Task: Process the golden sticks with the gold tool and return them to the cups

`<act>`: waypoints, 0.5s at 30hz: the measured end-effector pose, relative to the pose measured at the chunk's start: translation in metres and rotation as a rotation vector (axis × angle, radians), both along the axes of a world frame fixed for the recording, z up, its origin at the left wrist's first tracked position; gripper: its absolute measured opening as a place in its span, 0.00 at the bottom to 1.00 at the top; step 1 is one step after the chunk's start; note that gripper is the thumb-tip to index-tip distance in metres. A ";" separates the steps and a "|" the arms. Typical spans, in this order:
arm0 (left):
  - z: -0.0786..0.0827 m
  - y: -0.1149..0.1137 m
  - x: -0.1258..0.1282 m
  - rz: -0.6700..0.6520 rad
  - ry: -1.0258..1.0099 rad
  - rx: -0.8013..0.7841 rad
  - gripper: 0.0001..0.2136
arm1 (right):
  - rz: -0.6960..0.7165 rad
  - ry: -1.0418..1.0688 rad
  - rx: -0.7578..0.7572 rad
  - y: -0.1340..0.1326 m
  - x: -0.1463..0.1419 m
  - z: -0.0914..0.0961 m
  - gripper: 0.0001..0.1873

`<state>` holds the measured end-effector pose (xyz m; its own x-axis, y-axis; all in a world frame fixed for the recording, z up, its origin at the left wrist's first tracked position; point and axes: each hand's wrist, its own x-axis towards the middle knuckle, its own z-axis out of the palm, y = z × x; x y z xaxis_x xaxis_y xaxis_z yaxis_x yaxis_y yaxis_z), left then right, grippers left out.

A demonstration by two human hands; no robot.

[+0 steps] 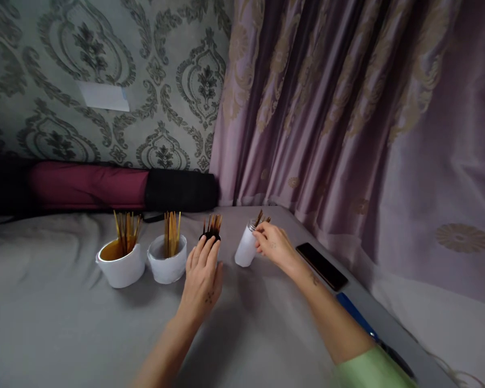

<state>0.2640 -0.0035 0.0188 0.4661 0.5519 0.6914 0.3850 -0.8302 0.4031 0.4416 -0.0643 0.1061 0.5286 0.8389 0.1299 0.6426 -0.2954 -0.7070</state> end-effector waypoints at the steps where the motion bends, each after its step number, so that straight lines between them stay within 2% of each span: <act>1: -0.001 0.000 0.000 -0.004 -0.001 0.005 0.22 | 0.001 -0.004 0.013 0.002 0.008 0.001 0.06; 7: -0.003 0.003 0.000 0.000 -0.018 0.017 0.21 | -0.087 0.001 0.035 0.027 0.045 0.002 0.07; 15: -0.001 0.001 0.002 -0.004 -0.027 0.016 0.22 | -0.179 0.048 0.049 0.077 0.056 -0.002 0.12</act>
<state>0.2659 -0.0024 0.0178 0.4498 0.5390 0.7122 0.3708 -0.8381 0.4001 0.4976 0.0130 0.1039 0.6755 0.7241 0.1395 0.5482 -0.3666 -0.7517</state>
